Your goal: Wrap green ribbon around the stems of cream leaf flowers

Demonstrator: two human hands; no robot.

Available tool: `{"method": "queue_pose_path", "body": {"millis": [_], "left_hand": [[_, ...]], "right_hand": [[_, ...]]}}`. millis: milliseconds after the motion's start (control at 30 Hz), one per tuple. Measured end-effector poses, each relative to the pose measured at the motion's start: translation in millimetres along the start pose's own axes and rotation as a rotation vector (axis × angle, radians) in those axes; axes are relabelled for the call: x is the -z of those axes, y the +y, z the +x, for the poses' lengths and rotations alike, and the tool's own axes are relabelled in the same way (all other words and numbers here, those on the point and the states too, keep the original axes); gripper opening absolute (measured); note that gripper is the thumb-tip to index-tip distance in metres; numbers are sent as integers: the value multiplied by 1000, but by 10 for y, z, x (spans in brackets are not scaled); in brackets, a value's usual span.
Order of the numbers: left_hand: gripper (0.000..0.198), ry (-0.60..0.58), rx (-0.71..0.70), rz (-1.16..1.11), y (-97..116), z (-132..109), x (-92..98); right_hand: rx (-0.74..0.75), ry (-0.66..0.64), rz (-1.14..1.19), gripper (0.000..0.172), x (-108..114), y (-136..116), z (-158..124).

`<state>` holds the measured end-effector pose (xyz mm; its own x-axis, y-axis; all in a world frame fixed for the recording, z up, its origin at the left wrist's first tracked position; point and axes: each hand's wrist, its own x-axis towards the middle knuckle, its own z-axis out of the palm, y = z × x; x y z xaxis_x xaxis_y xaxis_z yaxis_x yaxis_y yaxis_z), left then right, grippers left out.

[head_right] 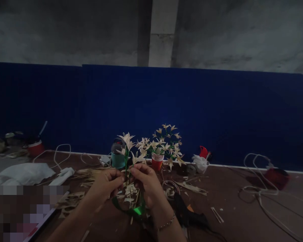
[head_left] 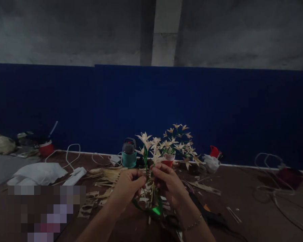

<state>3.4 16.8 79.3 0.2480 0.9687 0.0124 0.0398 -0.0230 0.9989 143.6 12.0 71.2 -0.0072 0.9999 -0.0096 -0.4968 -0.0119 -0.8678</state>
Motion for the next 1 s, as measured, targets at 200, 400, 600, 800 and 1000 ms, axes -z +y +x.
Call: {"method": "queue_pose_path", "body": {"millis": [200,400,600,800,1000], "left_hand": [[18,-42,11,15,29,-49,-18],[16,-74,50,9,32,-73,-38],[19,-103,75,-62,20,-81,-23],[22,-140,64,-131,31,-76,-39],[26,-177,99,-213,50,-88,-35]], "right_hand": [[26,-17,-22,23,39,16,27],[57,-41,-62,25,43,16,29],[-5,-56,-62,29,21,-17,4],[-51,-52,-38,33,-8,-26,-15],[-30,-155,-78,28,25,-2,-18]]}}
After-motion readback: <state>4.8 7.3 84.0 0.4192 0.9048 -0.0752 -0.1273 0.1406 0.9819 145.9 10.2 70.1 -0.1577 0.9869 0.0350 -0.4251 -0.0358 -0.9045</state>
